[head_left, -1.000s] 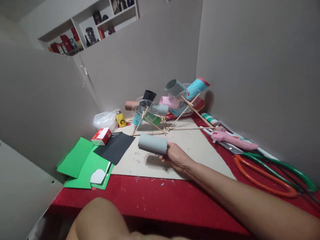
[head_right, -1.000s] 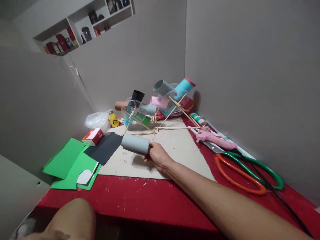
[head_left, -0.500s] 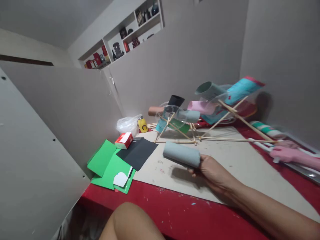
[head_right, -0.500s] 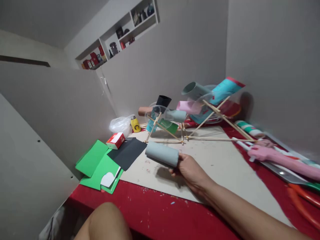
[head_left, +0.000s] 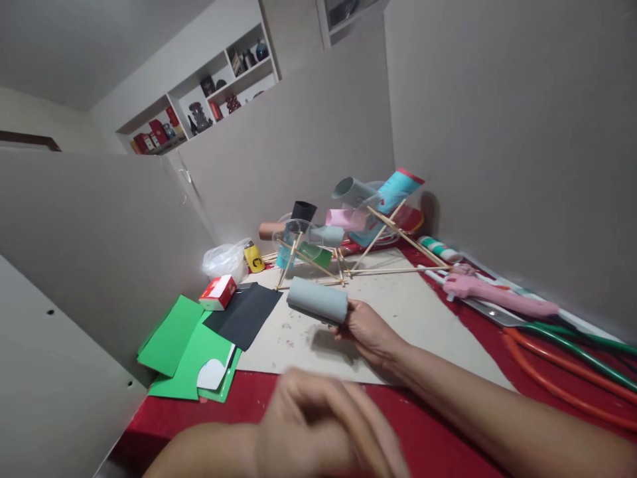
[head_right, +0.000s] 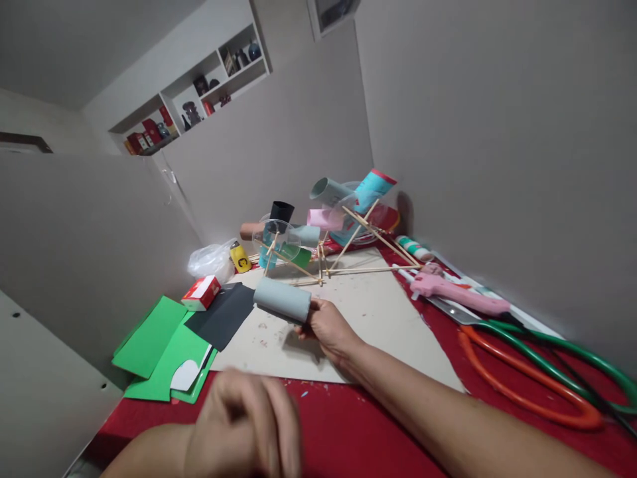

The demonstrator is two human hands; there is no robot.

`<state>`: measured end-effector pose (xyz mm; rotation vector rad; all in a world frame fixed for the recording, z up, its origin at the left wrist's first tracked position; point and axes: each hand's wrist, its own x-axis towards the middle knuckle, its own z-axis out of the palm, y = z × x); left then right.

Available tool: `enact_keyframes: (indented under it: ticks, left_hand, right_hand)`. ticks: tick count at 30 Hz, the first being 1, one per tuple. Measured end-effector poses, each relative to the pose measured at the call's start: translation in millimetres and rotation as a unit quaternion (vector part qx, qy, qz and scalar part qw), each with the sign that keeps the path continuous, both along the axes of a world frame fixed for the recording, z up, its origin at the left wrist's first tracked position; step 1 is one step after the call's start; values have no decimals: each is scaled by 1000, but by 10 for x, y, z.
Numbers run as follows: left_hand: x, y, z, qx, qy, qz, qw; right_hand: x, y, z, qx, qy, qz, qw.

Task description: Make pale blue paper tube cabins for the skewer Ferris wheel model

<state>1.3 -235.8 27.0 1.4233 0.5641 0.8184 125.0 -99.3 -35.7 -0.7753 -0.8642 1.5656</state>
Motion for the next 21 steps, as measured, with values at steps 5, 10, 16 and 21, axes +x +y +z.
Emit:
enact_keyframes:
  ticks: [5,10,16,21]
  left_hand:
    - [-387,880,-37,238,-39,402,883]
    - [-678,1151,-219,208,49,302,929]
    - [-698,1108,-268,249,97,264,927]
    - [-726,1069,-147,307,159,206,916]
  right_hand:
    - [17,0,38,-54,64,39,996]
    - [24,-85,109,-81,80,133,985]
    - [23,-129,106,-88,41,173,980]
    - [8,-128,64,-98,5,216,971]
